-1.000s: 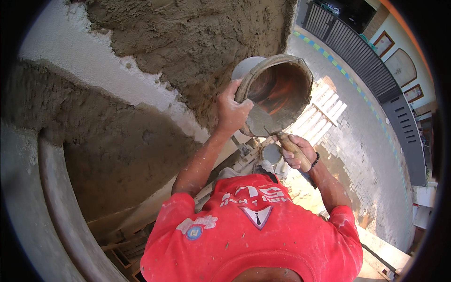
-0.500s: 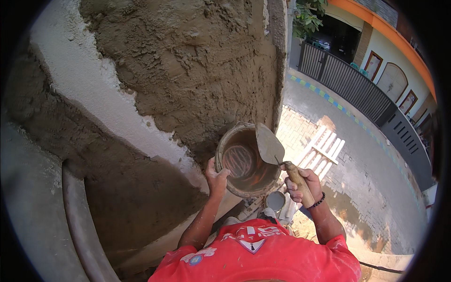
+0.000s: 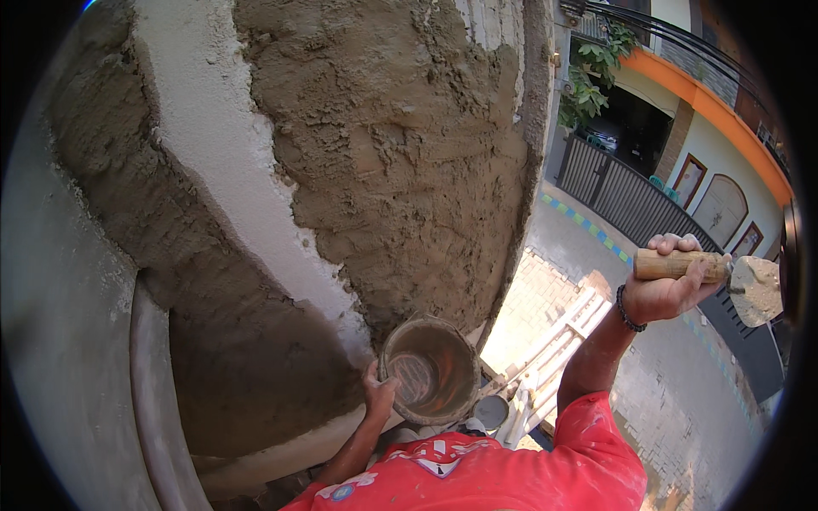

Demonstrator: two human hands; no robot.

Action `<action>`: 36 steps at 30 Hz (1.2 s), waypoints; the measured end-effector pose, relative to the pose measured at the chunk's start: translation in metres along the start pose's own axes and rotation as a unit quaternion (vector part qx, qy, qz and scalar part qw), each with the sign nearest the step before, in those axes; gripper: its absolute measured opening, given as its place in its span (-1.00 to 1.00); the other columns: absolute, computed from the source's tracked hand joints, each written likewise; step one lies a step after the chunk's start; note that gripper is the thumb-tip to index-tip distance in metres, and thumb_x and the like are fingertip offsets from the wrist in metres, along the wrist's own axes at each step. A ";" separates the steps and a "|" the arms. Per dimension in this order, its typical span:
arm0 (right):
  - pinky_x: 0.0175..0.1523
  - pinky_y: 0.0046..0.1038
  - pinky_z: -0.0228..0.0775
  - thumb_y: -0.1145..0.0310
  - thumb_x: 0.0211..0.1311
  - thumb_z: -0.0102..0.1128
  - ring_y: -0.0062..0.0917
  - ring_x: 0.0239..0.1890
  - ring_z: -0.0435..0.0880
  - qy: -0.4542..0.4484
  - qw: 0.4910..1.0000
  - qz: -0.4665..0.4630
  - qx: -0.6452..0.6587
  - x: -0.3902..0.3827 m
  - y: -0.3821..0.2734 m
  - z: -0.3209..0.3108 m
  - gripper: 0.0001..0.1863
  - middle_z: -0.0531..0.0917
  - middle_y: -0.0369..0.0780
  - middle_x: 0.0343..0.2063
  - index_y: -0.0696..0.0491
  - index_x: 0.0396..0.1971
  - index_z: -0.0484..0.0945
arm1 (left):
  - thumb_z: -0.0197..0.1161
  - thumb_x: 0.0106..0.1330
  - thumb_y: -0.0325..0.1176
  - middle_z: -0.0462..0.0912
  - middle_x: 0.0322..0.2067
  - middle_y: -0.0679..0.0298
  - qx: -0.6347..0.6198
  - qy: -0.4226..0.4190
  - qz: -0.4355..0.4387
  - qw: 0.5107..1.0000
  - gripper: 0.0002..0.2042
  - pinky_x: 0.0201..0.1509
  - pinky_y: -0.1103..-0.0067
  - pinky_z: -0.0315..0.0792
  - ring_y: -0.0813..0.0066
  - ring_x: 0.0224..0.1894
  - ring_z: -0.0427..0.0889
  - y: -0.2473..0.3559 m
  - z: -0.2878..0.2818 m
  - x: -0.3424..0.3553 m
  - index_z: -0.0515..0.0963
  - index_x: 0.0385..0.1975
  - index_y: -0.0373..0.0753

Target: The person applies mortar from a bucket onto a wall using a trowel and smooths the surface. They pick up mortar with the trowel, press it against the wall, and spread it across the surface.

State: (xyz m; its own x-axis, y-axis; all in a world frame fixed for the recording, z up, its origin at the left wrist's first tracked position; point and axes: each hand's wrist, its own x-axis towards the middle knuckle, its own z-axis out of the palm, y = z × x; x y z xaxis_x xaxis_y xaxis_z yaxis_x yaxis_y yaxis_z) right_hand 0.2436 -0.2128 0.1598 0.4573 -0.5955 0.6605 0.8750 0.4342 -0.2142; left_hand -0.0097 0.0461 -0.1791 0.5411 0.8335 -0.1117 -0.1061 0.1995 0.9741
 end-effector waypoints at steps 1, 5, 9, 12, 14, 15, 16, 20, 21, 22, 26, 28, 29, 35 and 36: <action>-0.49 -0.51 0.41 0.26 0.33 -0.04 -0.54 -0.56 0.47 0.006 1.000 -0.006 0.012 0.001 0.009 0.007 -0.52 0.46 -0.19 -0.44 -0.07 0.20 0.10 | 0.14 -0.09 -0.67 0.56 -0.30 0.26 0.001 -0.001 0.002 1.000 -0.53 -0.24 0.59 0.48 0.53 -0.31 0.56 0.002 -0.001 -0.004 0.44 -0.05 -0.37; -0.52 -0.47 0.42 0.32 0.31 0.00 -0.51 -0.60 0.47 -0.021 0.999 0.024 0.037 -0.027 0.055 0.050 -0.47 0.47 -0.18 -0.49 -0.04 0.21 0.04 | 0.16 -0.08 -0.65 0.56 -0.28 0.24 0.032 0.004 -0.018 0.999 -0.52 -0.24 0.58 0.48 0.51 -0.31 0.56 0.008 -0.002 -0.016 0.43 -0.02 -0.38; -0.41 -0.51 0.43 0.27 0.29 0.06 -0.53 -0.54 0.55 -0.374 0.824 -0.095 -0.415 -0.064 0.150 0.044 -0.39 0.51 -0.01 -0.30 0.20 0.27 0.15 | 0.17 -0.07 -0.64 0.58 -0.26 0.23 0.022 0.004 -0.019 1.000 -0.51 -0.24 0.59 0.47 0.50 -0.31 0.56 -0.007 -0.008 -0.019 0.42 0.00 -0.39; -0.51 -0.56 0.37 0.26 0.28 0.09 -0.61 -0.59 0.49 -0.418 0.837 0.162 -0.314 -0.093 0.121 0.039 -0.36 0.51 -0.13 -0.38 0.21 0.28 0.15 | 0.15 -0.18 -0.65 0.57 -0.24 0.24 0.005 0.081 -0.060 0.995 -0.50 -0.15 0.51 0.47 0.44 -0.24 0.55 -0.020 -0.019 -0.017 0.45 -0.08 -0.32; -0.56 -0.60 0.31 0.28 0.28 0.09 -0.65 -0.63 0.44 -0.394 0.844 0.276 -0.239 -0.105 0.103 0.029 -0.35 0.51 -0.21 -0.45 0.21 0.29 0.13 | 0.16 -0.20 -0.63 0.57 -0.24 0.25 -0.019 0.108 -0.091 0.990 -0.49 -0.15 0.49 0.46 0.42 -0.23 0.54 -0.017 -0.020 -0.025 0.45 -0.09 -0.31; -0.58 -0.63 0.28 0.30 0.28 0.09 -0.67 -0.65 0.41 -0.375 0.847 0.316 -0.204 -0.107 0.100 0.018 -0.36 0.50 -0.23 -0.49 0.20 0.30 0.12 | 0.16 -0.22 -0.63 0.57 -0.25 0.25 -0.035 0.111 -0.108 0.987 -0.49 -0.14 0.49 0.45 0.41 -0.23 0.54 -0.011 -0.021 -0.026 0.45 -0.09 -0.31; -0.59 -0.66 0.28 0.35 0.30 0.07 -0.67 -0.66 0.40 -0.353 0.841 0.378 -0.156 -0.110 0.094 0.009 -0.35 0.47 -0.25 -0.52 0.17 0.32 0.07 | 0.16 -0.23 -0.62 0.57 -0.25 0.25 -0.048 0.118 -0.125 0.984 -0.48 -0.14 0.48 0.45 0.39 -0.23 0.53 -0.006 -0.025 -0.030 0.45 -0.09 -0.30; -0.60 -0.63 0.32 0.39 0.31 0.05 -0.63 -0.66 0.44 -0.358 0.789 0.475 -0.153 -0.131 0.085 -0.055 -0.37 0.48 -0.25 -0.52 0.16 0.32 0.05 | 0.17 -0.27 -0.58 0.56 -0.21 0.18 -0.050 0.189 -0.141 0.970 -0.42 -0.11 0.53 0.44 0.33 -0.23 0.54 -0.037 -0.045 -0.031 0.39 -0.05 -0.32; -0.60 -0.63 0.32 0.39 0.31 0.06 -0.63 -0.66 0.44 -0.355 0.777 0.492 -0.168 -0.137 0.086 -0.073 -0.38 0.48 -0.25 -0.53 0.16 0.31 0.07 | 0.17 -0.26 -0.58 0.55 -0.21 0.19 -0.044 0.203 -0.141 0.968 -0.41 -0.11 0.51 0.44 0.33 -0.24 0.53 -0.035 -0.046 -0.033 0.37 -0.03 -0.32; -0.60 -0.63 0.33 0.39 0.31 0.06 -0.63 -0.67 0.44 -0.352 0.762 0.510 -0.185 -0.143 0.085 -0.092 -0.40 0.48 -0.25 -0.53 0.16 0.29 0.09 | 0.16 -0.26 -0.59 0.54 -0.22 0.20 -0.048 0.220 -0.135 0.965 -0.41 -0.10 0.51 0.44 0.34 -0.24 0.53 -0.045 -0.053 -0.035 0.37 -0.03 -0.32; -0.63 -0.61 0.36 0.38 0.31 0.08 -0.63 -0.69 0.45 -0.349 0.706 0.565 -0.244 -0.159 0.071 -0.146 -0.53 0.47 -0.27 -0.57 0.13 0.16 0.22 | 0.13 -0.21 -0.63 0.54 -0.23 0.24 -0.030 0.259 -0.117 0.958 -0.44 -0.09 0.51 0.44 0.36 -0.24 0.53 -0.049 -0.073 -0.048 0.36 -0.03 -0.32; -0.61 -0.61 0.38 0.37 0.31 0.07 -0.63 -0.68 0.46 -0.333 0.685 0.609 -0.221 -0.167 0.065 -0.180 -0.61 0.48 -0.27 -0.56 0.11 0.09 0.27 | 0.12 -0.21 -0.65 0.55 -0.26 0.25 -0.027 0.275 -0.089 0.957 -0.50 -0.09 0.52 0.42 0.38 -0.25 0.53 -0.064 -0.092 -0.060 0.40 -0.10 -0.29; -0.57 -0.60 0.42 0.37 0.31 0.08 -0.63 -0.63 0.48 -0.311 0.675 0.645 -0.179 -0.171 0.060 -0.190 -0.64 0.49 -0.26 -0.53 0.11 0.05 0.29 | 0.12 -0.21 -0.66 0.56 -0.27 0.26 -0.026 0.282 -0.071 0.956 -0.52 -0.09 0.53 0.41 0.39 -0.25 0.53 -0.065 -0.100 -0.063 0.42 -0.14 -0.28; -0.52 -0.60 0.35 0.50 0.21 0.10 -0.68 -0.59 0.45 -0.411 0.539 0.690 -0.254 -0.195 0.053 -0.234 -0.67 0.48 -0.31 -0.54 0.21 -0.02 0.41 | 0.18 -0.11 -0.65 0.57 -0.24 0.23 0.088 0.410 -0.130 0.898 -0.53 -0.07 0.53 0.40 0.41 -0.23 0.54 -0.063 -0.147 -0.080 0.40 -0.08 -0.33; -0.53 -0.60 0.32 0.48 0.21 0.13 -0.70 -0.60 0.44 -0.434 0.519 0.689 -0.259 -0.197 0.052 -0.232 -0.67 0.48 -0.32 -0.55 0.21 -0.03 0.42 | 0.17 -0.10 -0.67 0.57 -0.22 0.22 0.109 0.448 -0.134 0.877 -0.53 -0.06 0.53 0.41 0.38 -0.22 0.55 -0.062 -0.150 -0.083 0.40 -0.07 -0.32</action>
State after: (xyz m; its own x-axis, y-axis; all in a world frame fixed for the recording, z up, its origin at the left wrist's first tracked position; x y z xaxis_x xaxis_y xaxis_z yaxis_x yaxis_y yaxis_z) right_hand 0.2357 -0.2296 -0.1486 0.6584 0.6662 -0.3502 -0.1607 -0.3302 -0.9302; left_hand -0.1730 0.0415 -0.2598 -0.3603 0.8617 -0.3574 0.1394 0.4286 0.8927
